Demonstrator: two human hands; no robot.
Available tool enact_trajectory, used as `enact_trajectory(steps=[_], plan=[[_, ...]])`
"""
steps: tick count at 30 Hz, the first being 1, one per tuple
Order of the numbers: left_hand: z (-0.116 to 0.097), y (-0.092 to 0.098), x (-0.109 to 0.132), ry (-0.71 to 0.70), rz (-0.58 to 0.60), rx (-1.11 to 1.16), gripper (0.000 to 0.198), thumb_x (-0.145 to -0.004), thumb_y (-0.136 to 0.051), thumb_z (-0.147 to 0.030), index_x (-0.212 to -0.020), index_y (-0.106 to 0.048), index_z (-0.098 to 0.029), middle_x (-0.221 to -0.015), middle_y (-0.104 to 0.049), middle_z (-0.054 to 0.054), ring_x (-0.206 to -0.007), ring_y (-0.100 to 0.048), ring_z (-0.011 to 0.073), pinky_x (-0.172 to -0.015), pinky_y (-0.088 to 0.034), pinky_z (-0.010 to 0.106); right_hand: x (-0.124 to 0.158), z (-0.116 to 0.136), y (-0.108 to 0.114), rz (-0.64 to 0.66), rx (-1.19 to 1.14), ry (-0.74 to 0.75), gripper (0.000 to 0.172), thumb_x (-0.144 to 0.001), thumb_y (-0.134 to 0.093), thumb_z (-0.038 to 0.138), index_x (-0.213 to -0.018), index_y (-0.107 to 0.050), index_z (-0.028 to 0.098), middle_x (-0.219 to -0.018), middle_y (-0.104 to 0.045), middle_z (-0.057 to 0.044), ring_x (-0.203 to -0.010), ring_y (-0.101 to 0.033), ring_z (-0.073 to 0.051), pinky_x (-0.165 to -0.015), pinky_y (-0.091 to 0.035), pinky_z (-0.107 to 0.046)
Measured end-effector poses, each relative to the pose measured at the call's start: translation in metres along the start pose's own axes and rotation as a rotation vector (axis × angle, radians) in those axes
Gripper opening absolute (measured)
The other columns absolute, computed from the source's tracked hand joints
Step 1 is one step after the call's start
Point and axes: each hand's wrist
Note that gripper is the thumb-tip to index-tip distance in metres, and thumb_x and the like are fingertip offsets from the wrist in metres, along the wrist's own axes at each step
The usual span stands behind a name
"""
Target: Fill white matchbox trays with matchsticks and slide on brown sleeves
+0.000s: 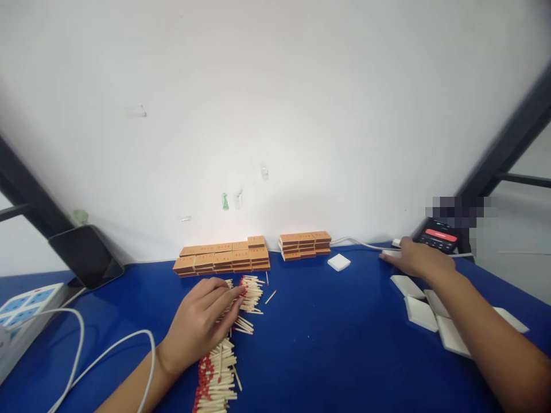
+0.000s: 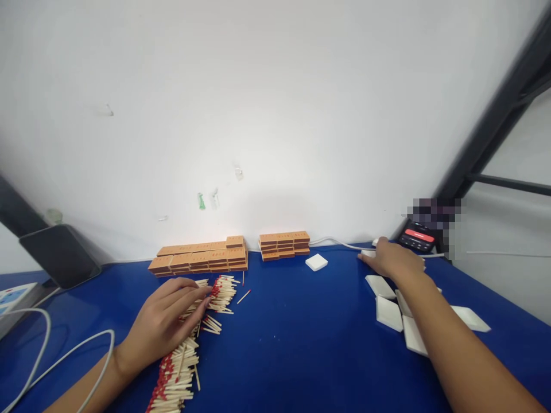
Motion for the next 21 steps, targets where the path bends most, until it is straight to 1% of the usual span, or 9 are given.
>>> enact_trajectory(steps=[2, 4, 6, 7, 8, 10, 14, 18, 21], plan=[[0.000, -0.001, 0.001, -0.008, 0.002, 0.002, 0.031, -0.096, -0.067, -0.009, -0.126, -0.067, -0.016, -0.094, -0.077, 0.007, -0.089, -0.067, 0.0233, -0.079, -0.057, 0.039, -0.003, 0.001, -0.004, 0.073, 0.045, -0.071, 0.041, -0.078, -0.075, 0.062, -0.079, -0.068, 0.021, -0.083, -0.073, -0.025, -0.072, -0.072, -0.040, -0.060, -0.048, -0.049], [0.000, -0.002, 0.001, -0.016, -0.001, 0.005, 0.030, -0.096, -0.068, -0.009, -0.126, -0.067, -0.015, -0.094, -0.077, 0.007, -0.089, -0.066, 0.0228, -0.079, -0.057, 0.039, -0.004, 0.003, -0.007, 0.130, 0.096, -0.147, 0.051, -0.079, -0.072, 0.064, -0.098, -0.075, 0.017, -0.106, -0.074, -0.031, -0.098, -0.072, -0.048, -0.074, -0.053, -0.056], [-0.001, -0.002, 0.001, -0.027, -0.009, 0.010, 0.031, -0.096, -0.068, -0.008, -0.126, -0.066, -0.014, -0.094, -0.077, 0.007, -0.089, -0.066, 0.0225, -0.079, -0.056, 0.038, -0.003, 0.006, -0.007, 0.162, 0.137, -0.216, 0.068, -0.081, -0.067, 0.070, -0.118, -0.073, 0.013, -0.133, -0.064, -0.036, -0.123, -0.063, -0.053, -0.086, -0.053, -0.060], [-0.001, -0.001, 0.001, -0.030, -0.013, 0.011, 0.031, -0.096, -0.068, -0.008, -0.127, -0.066, -0.013, -0.094, -0.076, 0.007, -0.089, -0.065, 0.0224, -0.079, -0.056, 0.038, -0.003, 0.007, -0.007, 0.175, 0.152, -0.243, 0.075, -0.082, -0.064, 0.073, -0.125, -0.071, 0.011, -0.142, -0.058, -0.037, -0.131, -0.057, -0.053, -0.090, -0.053, -0.061], [-0.001, -0.001, 0.001, -0.032, -0.016, 0.012, 0.031, -0.096, -0.068, -0.008, -0.127, -0.066, -0.013, -0.093, -0.076, 0.007, -0.089, -0.065, 0.0223, -0.079, -0.056, 0.038, -0.002, 0.008, -0.006, 0.190, 0.162, -0.267, 0.080, -0.083, -0.062, 0.074, -0.131, -0.069, 0.010, -0.146, -0.054, -0.037, -0.135, -0.054, -0.053, -0.093, -0.052, -0.061], [0.000, -0.001, 0.001, -0.029, -0.019, 0.010, 0.031, -0.096, -0.068, -0.007, -0.126, -0.067, -0.013, -0.092, -0.076, 0.007, -0.089, -0.065, 0.0221, -0.079, -0.056, 0.037, -0.002, 0.009, -0.005, 0.238, 0.166, -0.292, 0.080, -0.086, -0.061, 0.073, -0.134, -0.067, 0.009, -0.144, -0.058, -0.036, -0.133, -0.057, -0.051, -0.093, -0.053, -0.060], [0.002, -0.002, 0.003, -0.024, 0.000, 0.005, 0.032, -0.095, -0.068, -0.007, -0.127, -0.067, -0.013, -0.094, -0.076, 0.007, -0.090, -0.065, 0.0223, -0.080, -0.056, 0.038, -0.005, 0.007, -0.005, 0.323, 0.153, -0.256, 0.060, -0.093, -0.059, 0.062, -0.123, -0.072, 0.011, -0.132, -0.069, -0.031, -0.121, -0.067, -0.046, -0.090, -0.053, -0.053], [0.002, -0.002, 0.004, -0.030, 0.000, 0.006, 0.031, -0.095, -0.069, -0.008, -0.126, -0.067, -0.013, -0.094, -0.076, 0.007, -0.089, -0.065, 0.0225, -0.080, -0.056, 0.039, -0.006, 0.008, -0.003, 0.322, 0.159, -0.196, 0.044, -0.094, -0.060, 0.052, -0.112, -0.075, 0.014, -0.125, -0.073, -0.031, -0.116, -0.070, -0.047, -0.085, -0.052, -0.052], [0.000, -0.002, 0.003, -0.037, -0.013, 0.008, 0.030, -0.095, -0.069, -0.008, -0.125, -0.067, -0.013, -0.093, -0.077, 0.007, -0.089, -0.065, 0.0221, -0.079, -0.057, 0.038, -0.001, 0.014, 0.006, 0.299, 0.155, -0.135, 0.036, -0.095, -0.062, 0.047, -0.107, -0.074, 0.015, -0.117, -0.075, -0.030, -0.110, -0.071, -0.046, -0.078, -0.051, -0.050]])
Point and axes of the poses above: each hand's wrist, its own x-axis away from the middle knuckle, its own y-axis out of the back of the hand, z = x × y
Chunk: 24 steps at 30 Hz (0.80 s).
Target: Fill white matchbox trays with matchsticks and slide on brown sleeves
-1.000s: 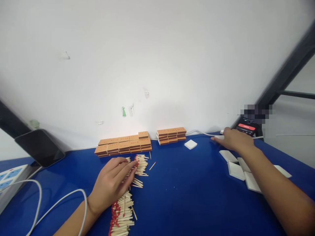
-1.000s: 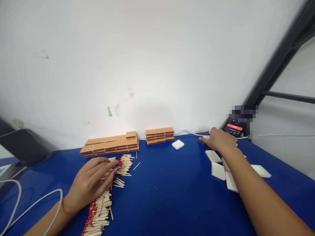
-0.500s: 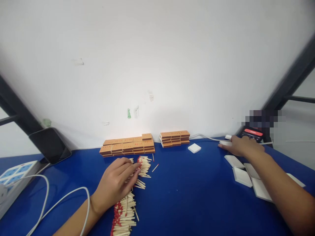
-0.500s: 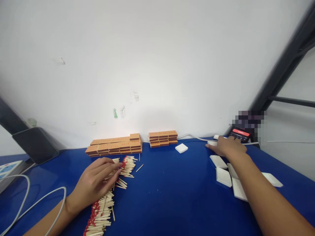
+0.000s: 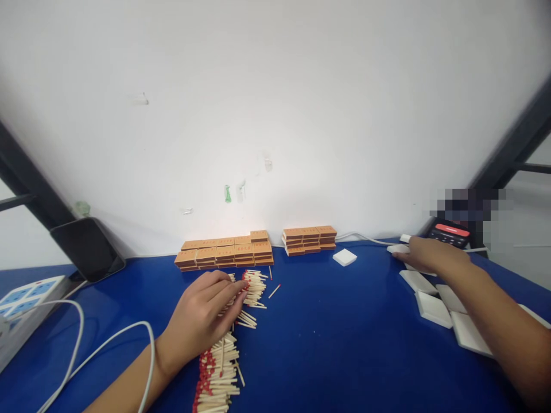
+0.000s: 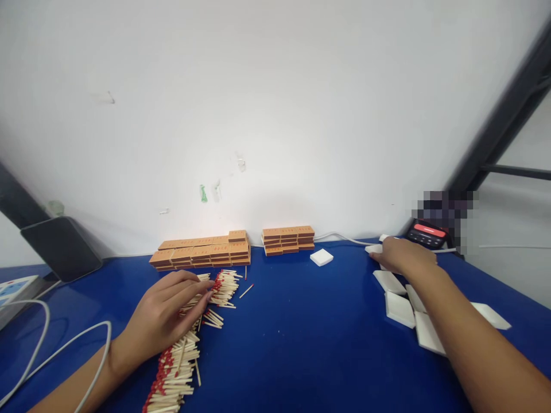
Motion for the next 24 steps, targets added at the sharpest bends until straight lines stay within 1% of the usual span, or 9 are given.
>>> enact_trajectory(steps=[4, 7, 9, 10, 12, 15, 16, 18, 24], plan=[[-0.001, 0.001, -0.001, -0.004, -0.005, -0.003, 0.029, -0.095, -0.069, -0.009, -0.124, -0.068, -0.013, -0.094, -0.077, 0.007, -0.088, -0.066, 0.0224, -0.078, -0.057, 0.039, 0.017, 0.016, 0.015, -0.067, -0.014, 0.115, 0.039, -0.095, -0.061, 0.047, -0.104, -0.072, 0.011, -0.109, -0.073, -0.032, -0.101, -0.072, -0.047, -0.075, -0.051, -0.051], [-0.002, 0.001, -0.001, 0.005, 0.000, 0.003, 0.030, -0.095, -0.069, -0.009, -0.125, -0.068, -0.013, -0.092, -0.077, 0.007, -0.087, -0.065, 0.0219, -0.078, -0.057, 0.038, 0.037, 0.043, 0.025, -0.149, -0.069, 0.297, 0.051, -0.101, -0.047, 0.051, -0.112, -0.071, 0.008, -0.113, -0.069, -0.033, -0.108, -0.067, -0.048, -0.085, -0.050, -0.055], [-0.003, 0.000, -0.001, 0.008, 0.003, 0.008, 0.030, -0.095, -0.070, -0.008, -0.124, -0.068, -0.013, -0.093, -0.077, 0.007, -0.088, -0.065, 0.0216, -0.078, -0.057, 0.038, 0.057, 0.067, 0.029, -0.172, -0.149, 0.489, 0.048, -0.105, -0.041, 0.052, -0.119, -0.070, 0.016, -0.117, -0.071, -0.022, -0.117, -0.064, -0.038, -0.099, -0.047, -0.047], [-0.004, 0.000, -0.002, 0.003, 0.002, 0.009, 0.030, -0.094, -0.070, -0.008, -0.123, -0.068, -0.013, -0.093, -0.077, 0.007, -0.089, -0.065, 0.0218, -0.078, -0.057, 0.039, 0.070, 0.080, 0.030, -0.160, -0.195, 0.578, 0.048, -0.106, -0.037, 0.055, -0.117, -0.070, 0.023, -0.119, -0.073, -0.014, -0.116, -0.065, -0.032, -0.100, -0.048, -0.041], [-0.005, 0.000, -0.003, -0.006, 0.002, 0.006, 0.031, -0.094, -0.071, -0.007, -0.123, -0.067, -0.013, -0.094, -0.077, 0.008, -0.089, -0.065, 0.0222, -0.079, -0.057, 0.039, 0.098, 0.102, 0.030, -0.048, -0.432, 0.767, 0.053, -0.107, -0.031, 0.060, -0.110, -0.071, 0.026, -0.114, -0.074, -0.008, -0.105, -0.067, -0.027, -0.093, -0.050, -0.037], [-0.007, 0.000, -0.003, -0.017, 0.005, -0.004, 0.031, -0.094, -0.071, -0.008, -0.124, -0.067, -0.012, -0.094, -0.077, 0.008, -0.089, -0.065, 0.0224, -0.078, -0.058, 0.039, 0.137, 0.123, 0.024, 0.315, -0.659, 0.925, 0.054, -0.106, -0.035, 0.065, -0.099, -0.070, 0.024, -0.100, -0.073, -0.006, -0.090, -0.065, -0.024, -0.082, -0.050, -0.036], [-0.007, 0.001, -0.004, -0.023, 0.009, -0.006, 0.030, -0.094, -0.071, -0.008, -0.123, -0.067, -0.012, -0.094, -0.077, 0.008, -0.089, -0.066, 0.0225, -0.078, -0.058, 0.039, 0.146, 0.127, 0.021, 0.415, -0.676, 0.943, 0.052, -0.105, -0.038, 0.066, -0.098, -0.069, 0.024, -0.099, -0.073, -0.005, -0.089, -0.064, -0.023, -0.081, -0.049, -0.036], [-0.007, 0.001, -0.004, -0.024, 0.022, -0.011, 0.030, -0.093, -0.072, -0.008, -0.122, -0.067, -0.012, -0.095, -0.077, 0.008, -0.089, -0.066, 0.0226, -0.078, -0.058, 0.039, 0.156, 0.132, 0.015, 0.501, -0.684, 0.940, 0.050, -0.104, -0.042, 0.066, -0.096, -0.066, 0.024, -0.095, -0.070, -0.004, -0.084, -0.062, -0.022, -0.077, -0.048, -0.035], [-0.007, -0.001, -0.006, -0.028, 0.042, -0.012, 0.029, -0.093, -0.073, -0.010, -0.122, -0.069, -0.012, -0.094, -0.077, 0.008, -0.089, -0.067, 0.0225, -0.078, -0.059, 0.039, 0.147, 0.131, 0.004, 0.289, -0.599, 0.914, 0.050, -0.106, -0.038, 0.064, -0.091, -0.061, 0.023, -0.087, -0.067, -0.003, -0.080, -0.060, -0.021, -0.074, -0.044, -0.036]])
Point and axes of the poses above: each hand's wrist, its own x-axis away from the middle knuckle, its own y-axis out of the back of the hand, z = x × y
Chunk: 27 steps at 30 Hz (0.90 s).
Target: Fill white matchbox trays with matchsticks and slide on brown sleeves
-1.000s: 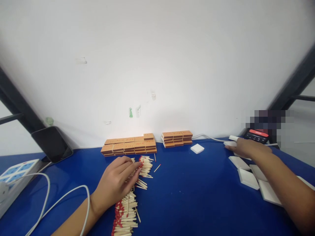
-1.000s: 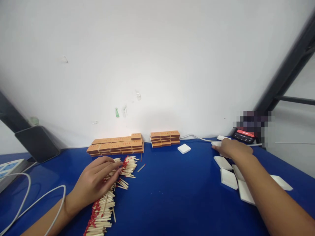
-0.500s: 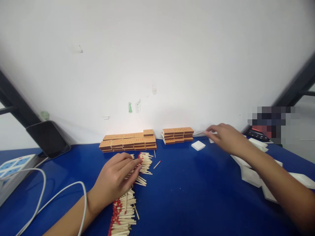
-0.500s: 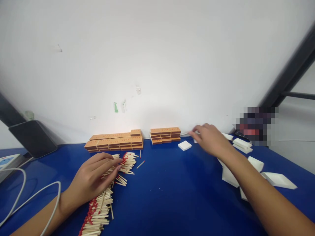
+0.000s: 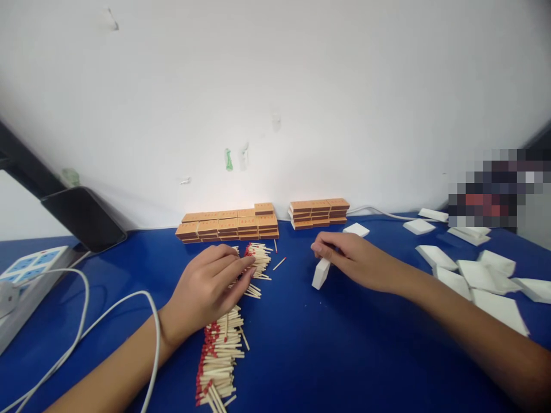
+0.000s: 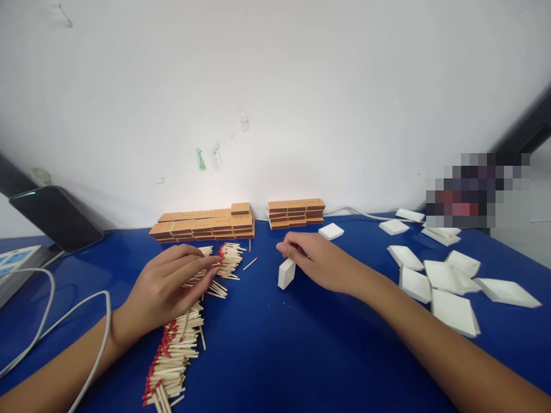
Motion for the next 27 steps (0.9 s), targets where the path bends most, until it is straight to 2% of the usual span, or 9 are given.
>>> enact_trajectory(steps=[3, 7, 10, 13, 19, 21, 23, 25, 27], plan=[[-0.001, -0.001, -0.001, 0.001, 0.005, 0.017, 0.027, -0.094, -0.072, -0.010, -0.121, -0.069, -0.012, -0.090, -0.076, 0.007, -0.087, -0.067, 0.0219, -0.076, -0.058, 0.038, 0.000, -0.002, 0.000, 0.023, 0.009, 0.047, 0.049, -0.108, -0.035, 0.062, -0.094, -0.063, 0.023, -0.091, -0.069, -0.003, -0.084, -0.062, -0.022, -0.078, -0.045, -0.037], [-0.002, 0.001, -0.002, 0.010, 0.017, 0.021, 0.023, -0.096, -0.069, -0.012, -0.120, -0.069, -0.012, -0.089, -0.076, 0.007, -0.085, -0.067, 0.0217, -0.076, -0.058, 0.038, 0.004, 0.006, 0.004, 0.098, -0.119, 0.069, 0.053, -0.109, -0.031, 0.062, -0.105, -0.067, 0.023, -0.100, -0.070, -0.005, -0.087, -0.063, -0.021, -0.080, -0.048, -0.037], [-0.003, 0.002, -0.002, 0.001, 0.026, 0.002, 0.021, -0.098, -0.066, -0.014, -0.118, -0.070, -0.014, -0.088, -0.076, 0.007, -0.085, -0.068, 0.0217, -0.076, -0.059, 0.038, 0.007, 0.010, 0.012, 0.201, -0.124, 0.017, 0.046, -0.100, -0.053, 0.066, -0.113, -0.069, 0.025, -0.095, -0.070, -0.004, -0.081, -0.061, -0.021, -0.073, -0.049, -0.035], [-0.003, 0.002, -0.002, -0.002, 0.021, 0.003, 0.021, -0.098, -0.067, -0.014, -0.118, -0.071, -0.014, -0.088, -0.076, 0.008, -0.085, -0.068, 0.0218, -0.076, -0.059, 0.037, 0.007, 0.009, 0.015, 0.225, -0.093, -0.005, 0.043, -0.090, -0.069, 0.064, -0.109, -0.072, 0.025, -0.088, -0.068, -0.003, -0.078, -0.059, -0.020, -0.068, -0.046, -0.032], [-0.004, 0.001, -0.001, 0.012, 0.028, 0.037, 0.021, -0.096, -0.069, -0.011, -0.117, -0.070, -0.013, -0.089, -0.076, 0.007, -0.086, -0.067, 0.0216, -0.077, -0.059, 0.037, 0.001, 0.009, 0.002, 0.248, -0.227, -0.021, 0.043, -0.097, -0.059, 0.063, -0.109, -0.069, 0.023, -0.086, -0.071, -0.003, -0.073, -0.062, -0.019, -0.064, -0.047, -0.032], [-0.004, 0.001, -0.001, 0.012, 0.031, 0.039, 0.021, -0.096, -0.069, -0.011, -0.116, -0.070, -0.013, -0.088, -0.076, 0.007, -0.085, -0.067, 0.0219, -0.077, -0.059, 0.038, -0.001, 0.003, 0.007, 0.149, -0.116, -0.012, 0.041, -0.099, -0.056, 0.061, -0.105, -0.070, 0.023, -0.084, -0.072, -0.004, -0.071, -0.063, -0.019, -0.065, -0.047, -0.033], [-0.005, 0.001, -0.002, 0.015, 0.035, 0.043, 0.021, -0.096, -0.069, -0.012, -0.117, -0.071, -0.013, -0.087, -0.076, 0.007, -0.085, -0.068, 0.0218, -0.077, -0.059, 0.037, -0.003, -0.012, 0.020, -0.102, 0.139, 0.009, 0.042, -0.100, -0.051, 0.059, -0.097, -0.072, 0.023, -0.087, -0.073, -0.006, -0.075, -0.065, -0.021, -0.069, -0.046, -0.034], [-0.005, 0.001, -0.002, 0.014, 0.039, 0.047, 0.020, -0.097, -0.068, -0.013, -0.116, -0.072, -0.013, -0.085, -0.075, 0.006, -0.082, -0.068, 0.0213, -0.075, -0.059, 0.037, -0.003, -0.034, 0.036, -0.333, 0.465, -0.064, 0.042, -0.100, -0.048, 0.058, -0.096, -0.071, 0.023, -0.097, -0.075, -0.010, -0.086, -0.067, -0.027, -0.072, -0.045, -0.037], [-0.006, 0.001, -0.003, 0.013, 0.041, 0.051, 0.018, -0.098, -0.066, -0.014, -0.115, -0.072, -0.014, -0.081, -0.074, 0.005, -0.080, -0.067, 0.0206, -0.075, -0.059, 0.036, -0.004, -0.057, 0.051, -0.368, 0.692, -0.204, 0.050, -0.096, -0.050, 0.066, -0.106, -0.070, 0.021, -0.109, -0.075, -0.015, -0.097, -0.068, -0.034, -0.070, -0.044, -0.038]])
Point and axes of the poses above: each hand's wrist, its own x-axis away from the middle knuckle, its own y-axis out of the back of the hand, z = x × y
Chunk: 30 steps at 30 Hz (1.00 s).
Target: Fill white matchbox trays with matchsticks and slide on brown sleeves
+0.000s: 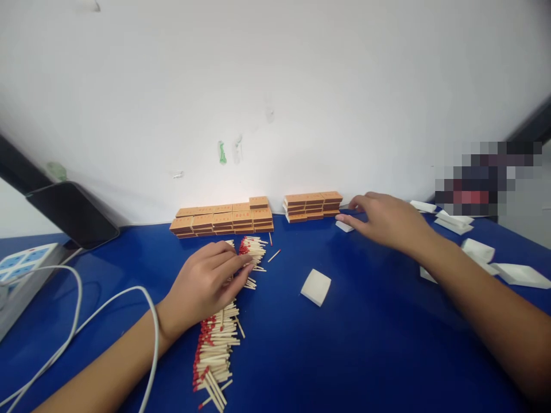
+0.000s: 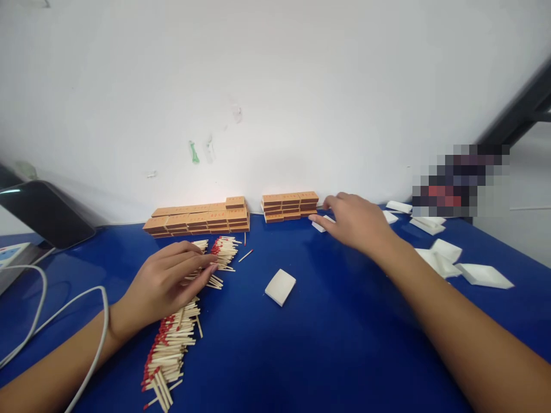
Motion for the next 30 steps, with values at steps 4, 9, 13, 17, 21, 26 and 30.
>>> enact_trajectory(steps=[4, 9, 13, 17, 21, 26, 30], plan=[[0.000, 0.000, -0.001, 0.012, 0.001, 0.007, 0.018, -0.099, -0.065, -0.015, -0.115, -0.073, -0.014, -0.083, -0.075, 0.006, -0.082, -0.068, 0.0209, -0.076, -0.059, 0.037, -0.008, -0.027, -0.012, 0.154, 0.052, -0.116, 0.065, -0.091, -0.050, 0.075, -0.115, -0.067, 0.017, -0.111, -0.076, -0.018, -0.095, -0.070, -0.036, -0.068, -0.046, -0.040], [0.000, -0.001, 0.000, 0.012, -0.002, 0.011, 0.017, -0.099, -0.064, -0.015, -0.114, -0.073, -0.014, -0.081, -0.074, 0.006, -0.080, -0.068, 0.0208, -0.074, -0.059, 0.037, -0.007, -0.015, -0.016, 0.232, -0.034, -0.064, 0.050, -0.090, -0.054, 0.069, -0.093, -0.068, 0.022, -0.098, -0.077, -0.013, -0.087, -0.071, -0.032, -0.068, -0.047, -0.039], [0.000, -0.002, 0.001, 0.012, 0.003, 0.011, 0.016, -0.098, -0.066, -0.014, -0.112, -0.073, -0.013, -0.080, -0.073, 0.006, -0.080, -0.068, 0.0210, -0.077, -0.060, 0.037, -0.004, -0.005, -0.012, 0.159, -0.062, 0.025, 0.038, -0.089, -0.058, 0.059, -0.090, -0.068, 0.023, -0.094, -0.076, -0.011, -0.082, -0.070, -0.029, -0.066, -0.045, -0.037], [0.000, -0.002, 0.002, 0.021, 0.017, 0.007, 0.015, -0.098, -0.067, -0.015, -0.112, -0.073, -0.013, -0.078, -0.072, 0.005, -0.079, -0.067, 0.0204, -0.078, -0.060, 0.037, -0.003, -0.003, -0.013, 0.144, -0.132, 0.114, 0.033, -0.091, -0.056, 0.052, -0.094, -0.068, 0.022, -0.092, -0.074, -0.009, -0.084, -0.068, -0.028, -0.070, -0.047, -0.037], [-0.001, -0.001, 0.002, 0.010, 0.020, 0.000, 0.015, -0.099, -0.065, -0.015, -0.111, -0.073, -0.013, -0.077, -0.072, 0.005, -0.077, -0.066, 0.0200, -0.077, -0.060, 0.037, -0.001, 0.005, -0.015, 0.146, -0.118, 0.088, 0.045, -0.094, -0.053, 0.064, -0.094, -0.068, 0.021, -0.100, -0.076, -0.013, -0.090, -0.069, -0.030, -0.072, -0.048, -0.039], [-0.001, -0.002, 0.002, 0.025, 0.029, 0.010, 0.015, -0.100, -0.063, -0.017, -0.111, -0.074, -0.015, -0.076, -0.071, 0.004, -0.076, -0.067, 0.0200, -0.076, -0.059, 0.037, 0.003, 0.021, -0.011, 0.212, -0.140, -0.016, 0.048, -0.086, -0.060, 0.072, -0.081, -0.062, 0.024, -0.089, -0.076, -0.011, -0.081, -0.070, -0.031, -0.064, -0.045, -0.038], [-0.001, -0.003, 0.003, 0.024, 0.041, 0.015, 0.014, -0.101, -0.063, -0.017, -0.111, -0.073, -0.015, -0.075, -0.070, 0.004, -0.076, -0.066, 0.0195, -0.077, -0.059, 0.037, 0.005, 0.019, -0.011, 0.174, -0.248, -0.049, 0.040, -0.080, -0.071, 0.059, -0.098, -0.058, 0.025, -0.088, -0.075, -0.007, -0.079, -0.069, -0.028, -0.063, -0.045, -0.035]])
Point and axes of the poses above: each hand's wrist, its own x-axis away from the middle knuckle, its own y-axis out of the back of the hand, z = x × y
